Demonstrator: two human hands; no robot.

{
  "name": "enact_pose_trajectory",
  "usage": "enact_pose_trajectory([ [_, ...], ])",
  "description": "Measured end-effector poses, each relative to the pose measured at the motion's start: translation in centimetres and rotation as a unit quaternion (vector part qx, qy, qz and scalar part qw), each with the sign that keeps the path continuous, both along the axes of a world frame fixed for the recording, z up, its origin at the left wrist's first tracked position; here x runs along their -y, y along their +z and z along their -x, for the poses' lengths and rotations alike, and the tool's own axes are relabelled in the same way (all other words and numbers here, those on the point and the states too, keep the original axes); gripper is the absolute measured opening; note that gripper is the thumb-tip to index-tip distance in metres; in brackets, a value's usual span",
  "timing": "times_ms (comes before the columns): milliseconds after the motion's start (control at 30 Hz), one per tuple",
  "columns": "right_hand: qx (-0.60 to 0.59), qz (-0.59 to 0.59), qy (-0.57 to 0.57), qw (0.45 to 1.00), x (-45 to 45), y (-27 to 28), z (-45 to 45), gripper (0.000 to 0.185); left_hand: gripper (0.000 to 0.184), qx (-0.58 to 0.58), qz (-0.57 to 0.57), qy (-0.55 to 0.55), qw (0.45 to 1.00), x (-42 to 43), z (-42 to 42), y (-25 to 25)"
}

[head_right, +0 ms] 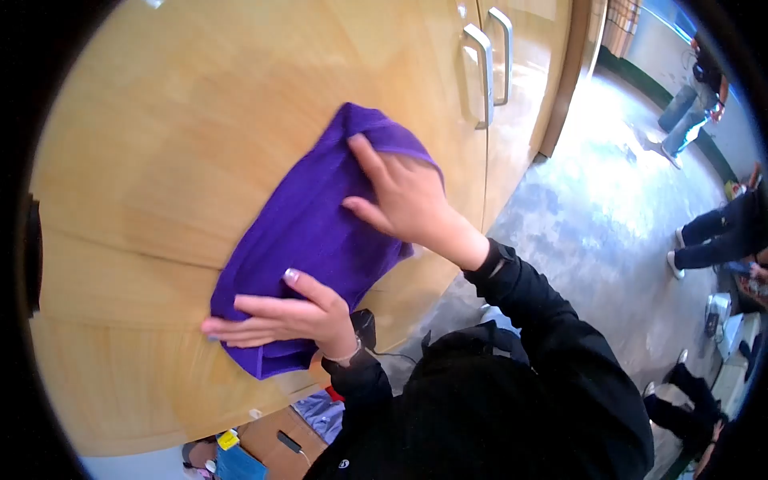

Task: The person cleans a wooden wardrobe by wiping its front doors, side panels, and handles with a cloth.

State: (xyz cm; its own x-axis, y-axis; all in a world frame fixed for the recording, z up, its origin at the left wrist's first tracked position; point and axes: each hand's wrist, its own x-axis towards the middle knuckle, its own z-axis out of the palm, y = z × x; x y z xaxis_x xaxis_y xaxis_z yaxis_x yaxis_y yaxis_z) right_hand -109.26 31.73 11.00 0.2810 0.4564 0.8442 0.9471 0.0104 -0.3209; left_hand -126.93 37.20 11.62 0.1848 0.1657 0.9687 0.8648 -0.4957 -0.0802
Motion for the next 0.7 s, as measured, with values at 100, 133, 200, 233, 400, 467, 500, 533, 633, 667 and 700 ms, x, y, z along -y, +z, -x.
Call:
enact_pose_trajectory([
  [100,0.024,-0.008,-0.013,1.000,0.0,-2.5,-3.3,0.069,0.062,-0.007,0.081,-0.001,0.997,0.2,-3.3,-2.4],
  [133,0.006,0.005,-0.017,1.000,0.1,-3.4,-3.8,0.070,0.075,-0.008,0.054,-0.005,0.999,0.4,-4.0,-2.3],
  [200,-0.010,0.073,0.008,0.997,0.1,-4.6,-4.0,0.074,0.063,-0.013,0.034,-0.014,0.999,-0.2,-3.9,-3.4],
  [233,-0.039,0.072,0.003,0.997,0.0,-4.8,-3.7,0.077,0.047,-0.012,0.046,-0.014,0.999,-0.2,-3.4,-4.0],
  [400,-0.094,0.109,0.042,0.989,1.0,-6.3,-0.5,0.085,0.049,-0.100,0.023,0.050,0.993,-1.4,1.6,-6.1],
  [467,-0.081,0.109,0.066,0.989,1.3,-7.2,2.6,0.086,0.050,-0.117,-0.004,0.060,0.991,-2.0,5.4,-7.6],
  [500,-0.066,0.100,0.102,0.988,1.3,-7.6,4.5,0.086,0.054,-0.098,0.001,0.069,0.993,-2.3,7.6,-8.4],
  [533,-0.053,0.090,0.137,0.985,1.2,-7.9,6.4,0.086,0.058,-0.081,0.005,0.076,0.994,-2.6,9.9,-9.0],
  [633,-0.089,0.109,0.176,0.974,-0.1,-8.8,13.1,0.083,0.083,-0.076,-0.021,0.105,0.991,-3.9,17.1,-9.6],
  [667,-0.143,0.149,0.218,0.954,-0.8,-9.0,15.5,0.083,0.090,-0.074,-0.025,0.113,0.990,-4.2,19.4,-9.5],
  [700,0.000,0.023,0.157,0.987,-1.8,-7.8,17.9,0.072,0.093,-0.073,-0.012,0.126,0.989,-4.2,21.5,-9.7],
])
